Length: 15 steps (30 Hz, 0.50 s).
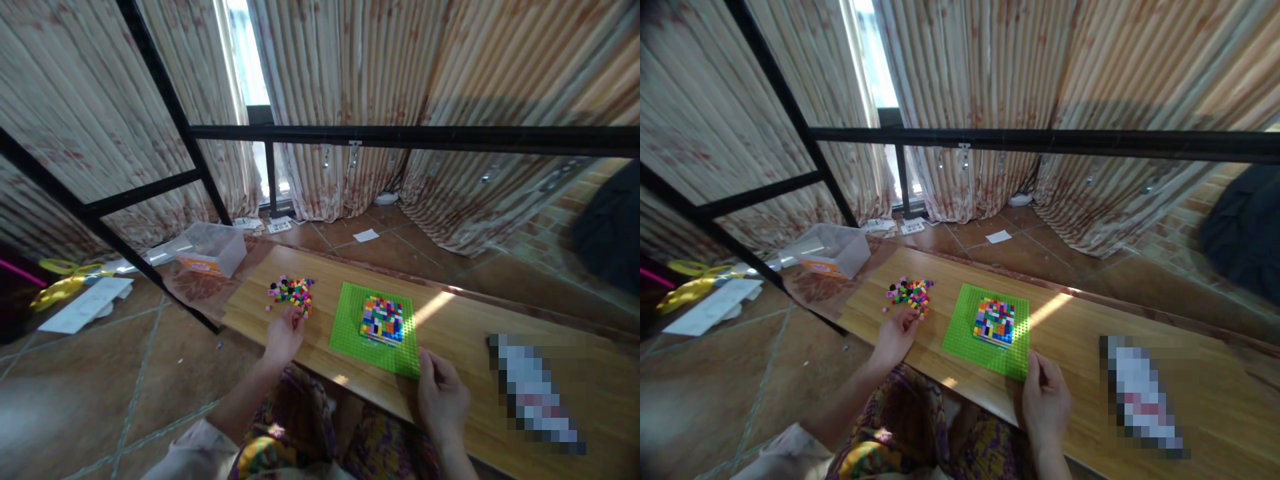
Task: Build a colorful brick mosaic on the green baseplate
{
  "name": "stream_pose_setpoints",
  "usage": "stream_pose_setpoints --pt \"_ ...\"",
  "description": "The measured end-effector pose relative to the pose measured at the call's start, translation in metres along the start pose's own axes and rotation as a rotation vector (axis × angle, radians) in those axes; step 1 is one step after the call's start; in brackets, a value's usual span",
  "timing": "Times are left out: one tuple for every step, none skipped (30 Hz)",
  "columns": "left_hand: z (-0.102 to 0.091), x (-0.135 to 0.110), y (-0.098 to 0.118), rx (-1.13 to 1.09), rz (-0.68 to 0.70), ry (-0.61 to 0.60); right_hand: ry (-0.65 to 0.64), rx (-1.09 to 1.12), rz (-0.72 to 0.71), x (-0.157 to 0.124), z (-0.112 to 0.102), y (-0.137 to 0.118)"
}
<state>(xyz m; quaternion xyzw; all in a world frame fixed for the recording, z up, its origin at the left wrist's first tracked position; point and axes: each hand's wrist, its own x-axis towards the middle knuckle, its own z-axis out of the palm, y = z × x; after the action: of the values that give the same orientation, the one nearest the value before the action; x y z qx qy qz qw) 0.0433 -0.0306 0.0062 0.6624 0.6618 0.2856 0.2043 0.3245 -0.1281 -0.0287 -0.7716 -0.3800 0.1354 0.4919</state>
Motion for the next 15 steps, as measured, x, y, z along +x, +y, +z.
stream_pose_setpoints --pt "0.001 0.001 0.001 0.028 0.018 0.003 -0.004 -0.01 -0.011 -0.001 0.0 0.0" --pt "0.003 0.003 0.002 0.059 0.033 0.0 -0.009 -0.015 -0.016 -0.002 0.0 -0.001" --pt "0.005 0.003 0.003 0.095 0.041 -0.008 -0.015 -0.017 -0.019 -0.002 0.0 -0.002" --pt "0.007 0.004 0.004 0.135 0.039 -0.02 -0.019 -0.018 -0.021 -0.002 0.0 -0.003" --pt "0.008 0.004 0.005 0.175 0.032 -0.031 -0.021 -0.019 -0.022 -0.001 0.0 -0.004" --pt "0.009 0.004 0.005 0.211 0.024 -0.041 -0.024 -0.019 -0.023 -0.001 0.001 -0.005" --pt "0.01 0.004 0.006 0.241 0.018 -0.047 -0.028 -0.021 -0.025 -0.001 0.001 -0.005" --pt "0.011 0.004 0.006 0.266 0.014 -0.049 -0.031 -0.026 -0.028 -0.001 0.001 -0.006" --pt "0.012 0.005 0.007 0.286 0.013 -0.05 -0.033 -0.033 -0.031 -0.001 0.001 -0.006" --pt "0.012 0.005 0.007 0.302 0.015 -0.052 -0.035 -0.039 -0.034 0.0 0.001 -0.006" --pt "0.012 0.006 0.008 0.315 0.018 -0.056 -0.037 -0.045 -0.036 0.0 0.001 -0.006" --pt "0.012 0.006 0.008 0.327 0.022 -0.062 -0.039 -0.049 -0.038 0.0 0.001 -0.006" --pt "0.012 0.007 0.009 0.337 0.028 -0.068 -0.041 -0.051 -0.038 0.0 0.001 -0.006" --pt "0.011 0.007 0.009 0.345 0.035 -0.073 -0.042 -0.049 -0.04 0.0 0.001 -0.006" --pt "0.011 0.007 0.01 0.354 0.039 -0.076 -0.043 -0.044 -0.043 0.0 0.001 -0.006"
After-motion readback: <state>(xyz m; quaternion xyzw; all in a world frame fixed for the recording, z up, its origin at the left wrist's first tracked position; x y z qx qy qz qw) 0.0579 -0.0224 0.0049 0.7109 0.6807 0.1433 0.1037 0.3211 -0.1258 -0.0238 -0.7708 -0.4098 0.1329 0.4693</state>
